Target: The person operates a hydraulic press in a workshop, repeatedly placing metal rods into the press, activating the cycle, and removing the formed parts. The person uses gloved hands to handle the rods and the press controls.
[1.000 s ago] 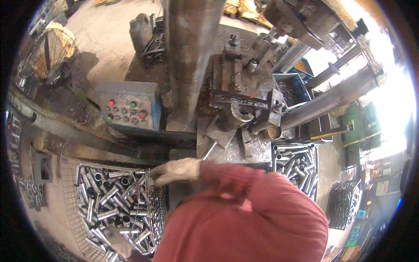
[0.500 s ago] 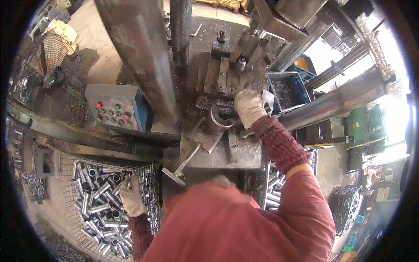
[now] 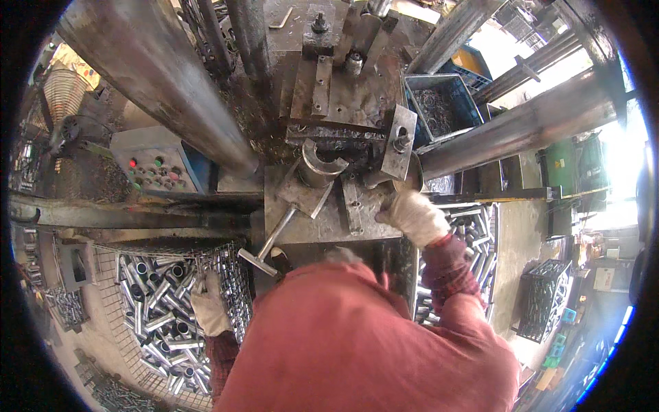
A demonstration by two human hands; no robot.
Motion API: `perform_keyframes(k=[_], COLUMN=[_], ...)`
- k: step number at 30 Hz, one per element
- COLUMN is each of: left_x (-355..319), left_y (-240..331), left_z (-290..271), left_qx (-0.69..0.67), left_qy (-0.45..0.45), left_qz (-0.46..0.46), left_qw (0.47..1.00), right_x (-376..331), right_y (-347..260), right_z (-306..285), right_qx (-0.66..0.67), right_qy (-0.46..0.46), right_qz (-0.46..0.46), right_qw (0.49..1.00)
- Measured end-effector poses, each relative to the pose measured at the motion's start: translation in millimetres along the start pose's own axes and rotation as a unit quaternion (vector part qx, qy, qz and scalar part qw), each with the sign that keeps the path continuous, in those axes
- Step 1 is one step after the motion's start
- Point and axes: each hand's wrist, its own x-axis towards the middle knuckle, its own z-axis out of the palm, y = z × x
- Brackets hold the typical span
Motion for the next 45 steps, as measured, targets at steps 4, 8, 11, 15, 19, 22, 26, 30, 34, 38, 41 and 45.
perform_keyframes(k=[4,8,11,15,19,22,26,30,34,38,41,45], left_x=[-2,0,0,-1,-10,-23,-26,-22,-21,-21,-17,-12], left_y=[17,31,33,24,15,13,12,9,6,10,15,14], left_z=[-1,-5,-8,-8,-5,-6,-10,-11,-9,-12,-21,-36], left_qx=[0.081,0.081,0.077,0.060,0.032,0.025,0.040,0.094,0.091,0.093,0.104,0.075], left_qy=[-0.011,-0.037,-0.025,-0.033,-0.050,-0.006,-0.014,-0.004,-0.031,-0.042,-0.041,-0.023], left_qz=[0.035,0.096,0.075,0.105,0.067,0.112,-0.008,-0.060,-0.042,0.002,0.021,0.043], left_qw=[0.996,0.991,0.994,0.992,0.996,0.993,0.999,0.994,0.995,0.995,0.993,0.996], right_x=[31,43,28,35,74,93,90,43,4,-13,-15,-7], right_y=[82,103,68,1,-17,-1,24,17,-15,-58,-90,-115], right_z=[123,158,130,118,165,190,169,137,137,145,149,150], right_qx=[0.012,0.014,-0.030,-0.044,-0.035,-0.125,0.014,0.469,0.810,0.908,0.924,0.937], right_qy=[0.029,0.071,0.136,0.229,0.174,0.136,0.098,0.059,-0.048,-0.124,-0.137,-0.173], right_qz=[0.066,0.208,0.209,0.144,0.141,0.118,0.038,0.098,0.103,0.034,0.005,-0.046], right_qw=[0.997,0.975,0.968,0.962,0.974,0.976,0.994,0.876,0.576,0.398,0.356,0.300])
